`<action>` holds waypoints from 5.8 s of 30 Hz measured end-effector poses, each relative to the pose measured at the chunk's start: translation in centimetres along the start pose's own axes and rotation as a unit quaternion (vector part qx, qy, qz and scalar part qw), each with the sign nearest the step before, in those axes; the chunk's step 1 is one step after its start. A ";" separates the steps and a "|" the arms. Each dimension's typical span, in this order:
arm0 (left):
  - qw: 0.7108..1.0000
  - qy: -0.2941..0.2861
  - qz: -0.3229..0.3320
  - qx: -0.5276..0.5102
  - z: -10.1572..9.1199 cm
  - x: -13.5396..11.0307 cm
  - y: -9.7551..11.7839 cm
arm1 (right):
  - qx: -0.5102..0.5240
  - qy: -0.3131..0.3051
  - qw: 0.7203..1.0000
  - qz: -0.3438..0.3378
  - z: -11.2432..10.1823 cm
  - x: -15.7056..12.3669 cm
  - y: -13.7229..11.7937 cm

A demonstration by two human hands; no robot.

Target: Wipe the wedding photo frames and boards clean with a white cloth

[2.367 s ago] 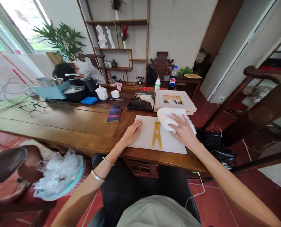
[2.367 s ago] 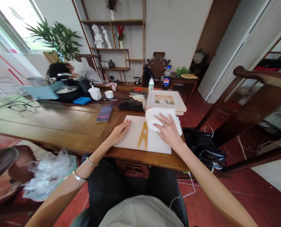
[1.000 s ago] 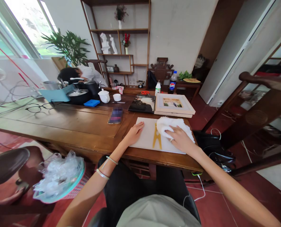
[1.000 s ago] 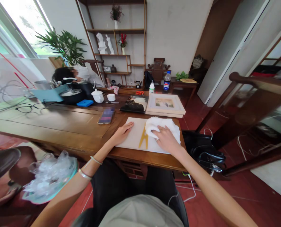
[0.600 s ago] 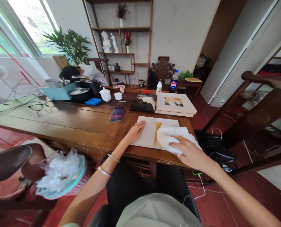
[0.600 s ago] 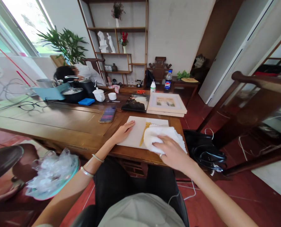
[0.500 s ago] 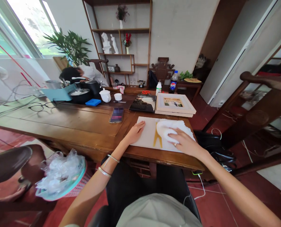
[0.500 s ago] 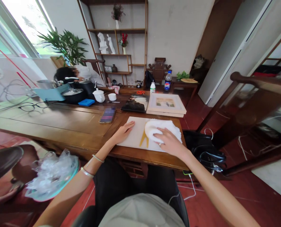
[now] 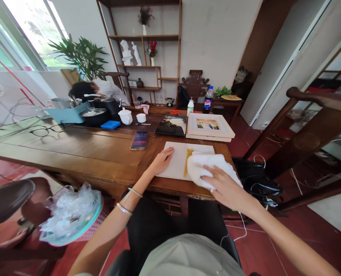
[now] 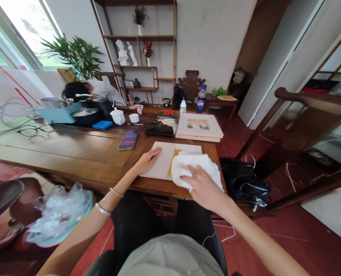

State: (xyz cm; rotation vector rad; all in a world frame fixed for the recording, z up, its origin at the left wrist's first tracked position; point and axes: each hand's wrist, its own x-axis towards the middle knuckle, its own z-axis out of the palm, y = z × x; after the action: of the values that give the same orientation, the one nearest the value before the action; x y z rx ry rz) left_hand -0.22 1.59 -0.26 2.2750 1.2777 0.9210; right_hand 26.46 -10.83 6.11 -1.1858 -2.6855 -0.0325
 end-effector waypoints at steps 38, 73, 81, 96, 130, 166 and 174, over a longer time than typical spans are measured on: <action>0.999 -0.015 0.036 -0.036 -0.5 0.1 -0.9 | -0.025 -0.004 0.997 0.067 2.8 11.4 4.5; 0.999 0.016 0.026 -0.024 -0.2 -0.2 -0.2 | 0.028 -0.023 0.999 -0.041 1.0 5.2 -6.0; 0.999 0.016 0.038 -0.014 -0.3 -0.2 -0.3 | 0.097 0.021 0.990 0.100 1.2 12.0 3.7; 0.999 0.024 0.049 -0.003 -0.2 -0.1 -0.5 | 0.141 0.024 0.989 0.039 3.3 15.8 5.2; 1.000 0.014 0.024 -0.004 -0.1 -0.2 -0.2 | -0.057 0.024 0.996 0.061 2.5 5.2 7.8; 1.000 0.011 0.027 -0.003 0.0 -0.2 -0.4 | 0.011 -0.108 0.994 0.010 -2.4 -0.8 -2.0; 0.999 0.015 0.031 -0.006 0.0 -0.2 -0.5 | -0.063 -0.023 0.997 0.042 1.1 5.8 6.6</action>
State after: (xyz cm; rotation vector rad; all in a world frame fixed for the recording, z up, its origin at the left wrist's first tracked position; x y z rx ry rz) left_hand -0.65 1.66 -0.64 2.3106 1.2164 0.9853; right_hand 27.24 -2.02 5.80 -1.3504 -2.7067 -0.1671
